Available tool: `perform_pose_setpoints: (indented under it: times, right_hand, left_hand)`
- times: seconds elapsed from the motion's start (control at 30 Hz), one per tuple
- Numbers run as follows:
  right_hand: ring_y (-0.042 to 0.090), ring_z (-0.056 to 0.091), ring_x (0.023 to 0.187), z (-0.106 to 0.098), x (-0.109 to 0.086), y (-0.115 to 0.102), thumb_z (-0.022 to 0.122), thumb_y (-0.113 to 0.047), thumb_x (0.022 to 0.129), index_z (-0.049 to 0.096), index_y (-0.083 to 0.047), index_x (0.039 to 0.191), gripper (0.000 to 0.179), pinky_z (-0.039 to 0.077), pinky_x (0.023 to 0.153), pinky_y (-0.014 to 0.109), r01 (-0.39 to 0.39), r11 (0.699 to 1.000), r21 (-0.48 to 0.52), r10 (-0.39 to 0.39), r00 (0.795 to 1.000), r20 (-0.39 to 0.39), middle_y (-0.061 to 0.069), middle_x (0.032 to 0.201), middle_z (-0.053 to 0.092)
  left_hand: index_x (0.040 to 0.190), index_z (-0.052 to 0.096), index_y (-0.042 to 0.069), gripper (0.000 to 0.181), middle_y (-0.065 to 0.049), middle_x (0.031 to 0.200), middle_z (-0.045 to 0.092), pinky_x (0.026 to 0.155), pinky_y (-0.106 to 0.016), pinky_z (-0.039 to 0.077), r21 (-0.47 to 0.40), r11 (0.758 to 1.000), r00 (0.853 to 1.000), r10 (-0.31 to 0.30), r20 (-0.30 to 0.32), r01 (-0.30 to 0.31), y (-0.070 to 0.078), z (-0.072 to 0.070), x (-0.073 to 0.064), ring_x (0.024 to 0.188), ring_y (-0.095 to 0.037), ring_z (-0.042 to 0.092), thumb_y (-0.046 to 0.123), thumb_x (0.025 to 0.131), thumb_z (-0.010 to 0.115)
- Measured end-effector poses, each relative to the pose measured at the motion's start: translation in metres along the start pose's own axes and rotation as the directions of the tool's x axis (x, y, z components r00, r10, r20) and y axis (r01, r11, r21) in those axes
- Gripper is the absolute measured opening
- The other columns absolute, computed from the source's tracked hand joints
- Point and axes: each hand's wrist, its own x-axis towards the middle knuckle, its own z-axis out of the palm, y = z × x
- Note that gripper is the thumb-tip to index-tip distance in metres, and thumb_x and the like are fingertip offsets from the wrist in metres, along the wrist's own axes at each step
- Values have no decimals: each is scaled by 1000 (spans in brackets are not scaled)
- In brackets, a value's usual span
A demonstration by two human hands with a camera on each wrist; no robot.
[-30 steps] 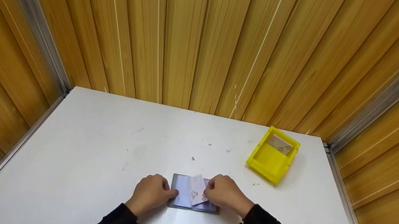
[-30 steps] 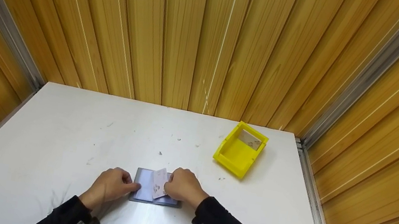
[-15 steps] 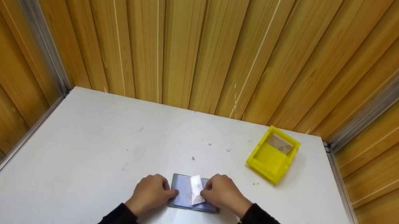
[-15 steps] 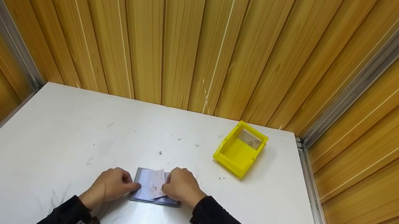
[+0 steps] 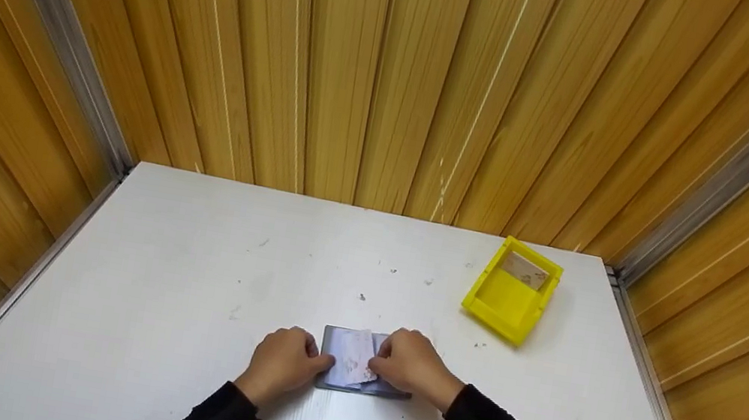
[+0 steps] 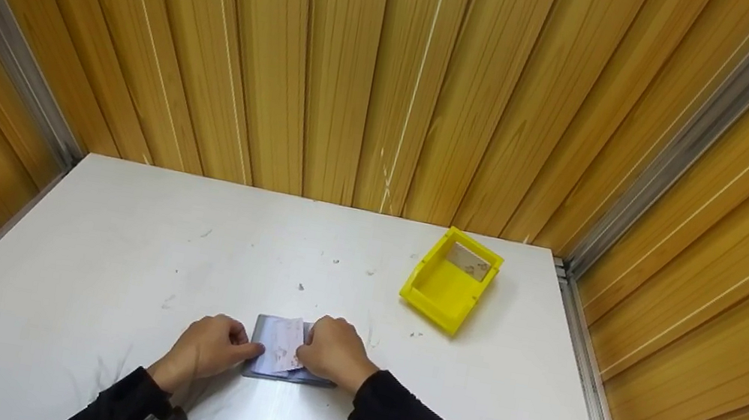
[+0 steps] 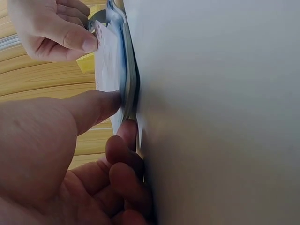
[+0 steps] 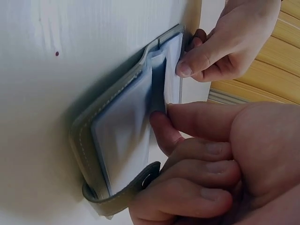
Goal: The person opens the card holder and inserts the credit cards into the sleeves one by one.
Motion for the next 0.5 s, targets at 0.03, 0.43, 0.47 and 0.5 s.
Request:
perform_pose_setpoints:
  times: [0.03,0.43,0.47,0.5]
  right_hand:
    - [14,55,67,1,0,0,81,-22,90,79,-13,71,21,41,59,27,3,1000,-2,-3,1000,1,-4,68,63]
    - [14,53,65,8,1,-5,72,-19,97,71,-14,66,31,39,59,28,25,1000,-15,-25,999,28,-5,65,56]
    - [15,53,65,9,1,-6,72,-19,97,70,-14,66,32,39,59,28,26,1000,-16,-25,999,31,-5,64,56]
    - [15,52,65,9,1,-6,71,-19,98,70,-14,66,32,39,59,28,27,999,-17,-27,999,33,-5,64,55]
  left_hand:
    - [68,65,17,38,5,64,58,57,-30,38,0,1000,1000,3,0,-3,0,0,0,61,-14,52,38,90,86]
    - [66,64,18,39,6,61,56,57,-29,36,5,999,999,38,0,-38,-1,-1,0,59,-14,50,37,95,82]
    - [66,64,18,39,6,61,56,57,-30,36,6,999,999,42,-1,-42,-1,-1,-1,59,-14,50,37,95,82]
    - [66,65,17,39,6,61,56,57,-30,36,5,999,999,46,-4,-46,-1,-1,0,59,-14,50,37,95,81]
